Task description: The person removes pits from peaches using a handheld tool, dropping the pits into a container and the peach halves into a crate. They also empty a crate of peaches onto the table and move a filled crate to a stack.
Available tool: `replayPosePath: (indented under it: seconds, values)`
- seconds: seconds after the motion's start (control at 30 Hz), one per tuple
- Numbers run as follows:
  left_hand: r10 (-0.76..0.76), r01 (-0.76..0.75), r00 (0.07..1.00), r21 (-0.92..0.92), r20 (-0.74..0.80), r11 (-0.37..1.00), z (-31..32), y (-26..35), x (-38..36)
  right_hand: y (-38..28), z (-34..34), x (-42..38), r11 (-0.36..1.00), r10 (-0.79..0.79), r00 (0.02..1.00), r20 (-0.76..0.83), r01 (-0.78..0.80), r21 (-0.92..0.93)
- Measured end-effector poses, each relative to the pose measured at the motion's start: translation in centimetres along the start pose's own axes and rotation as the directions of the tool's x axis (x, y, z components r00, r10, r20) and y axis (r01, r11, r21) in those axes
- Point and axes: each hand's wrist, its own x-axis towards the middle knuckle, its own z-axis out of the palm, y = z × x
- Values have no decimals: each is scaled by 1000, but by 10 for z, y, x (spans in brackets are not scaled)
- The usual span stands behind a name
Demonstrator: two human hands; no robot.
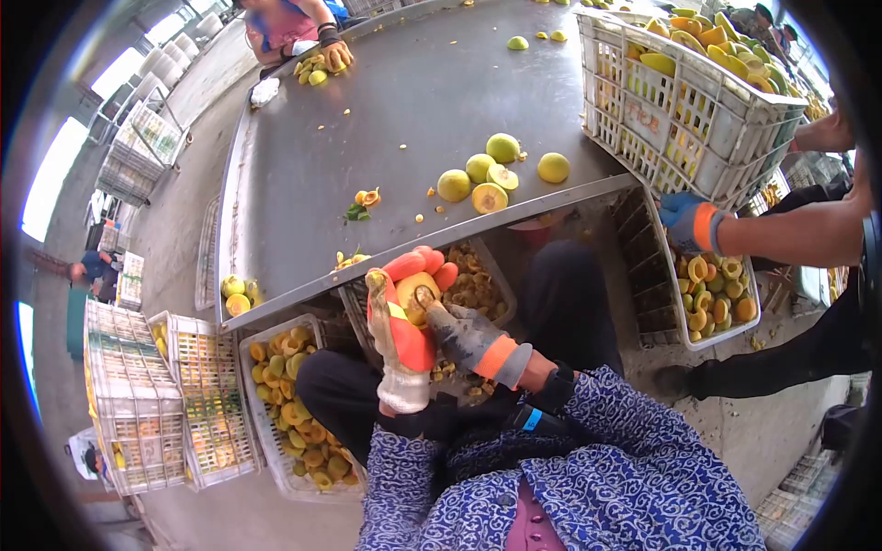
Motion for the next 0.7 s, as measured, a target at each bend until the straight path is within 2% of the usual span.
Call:
replayPosePath:
  seconds: [0.1, 0.17, 0.2, 0.3, 0.4, 0.5, 0.57, 0.63, 0.67, 0.7]
  values:
    - [-145, 147, 988, -25, 52, 989, 4, 16, -2, 15, 2, 3, 994, -104, 994, -32, 103, -26]
    - [-237, 237, 971, 10, 31, 972, -1, 23, -1, -20, 0, -12, 996, 74, 997, 6, -74, -50]
    - [-235, 235, 972, 36, 5, 971, -3, 23, 0, -32, -1, -16, 985, 163, 986, 25, -161, -67]
    - [-223, 228, 972, 66, -76, 971, -10, 18, 2, -15, 8, -8, 999, 41, 999, -31, -41, -1]
    - [-193, 192, 970, -23, -150, 981, -10, 12, 1, -10, 13, -6, 995, 97, 995, -5, -97, 10]
    - [-177, 181, 975, 16, -135, 983, -15, 10, 3, -13, 11, -8, 991, 112, 993, 41, -115, 73]
    - [-113, 115, 986, 15, -124, 993, -18, 5, 2, 6, 12, 2, 983, 86, 992, 95, -100, 154]
    - [-20, 19, 998, -15, -66, 1000, -18, -2, -1, 4, 6, 6, 992, 84, 989, 123, -95, 88]
    - [-34, 37, 989, 19, -143, 999, -18, -2, 0, 4, 3, 9, 994, 82, 987, 137, -90, 55]
    - [-13, 14, 993, 3, -120, 1000, -21, -3, 0, 15, 5, 16, 993, 64, 987, 149, -78, 90]
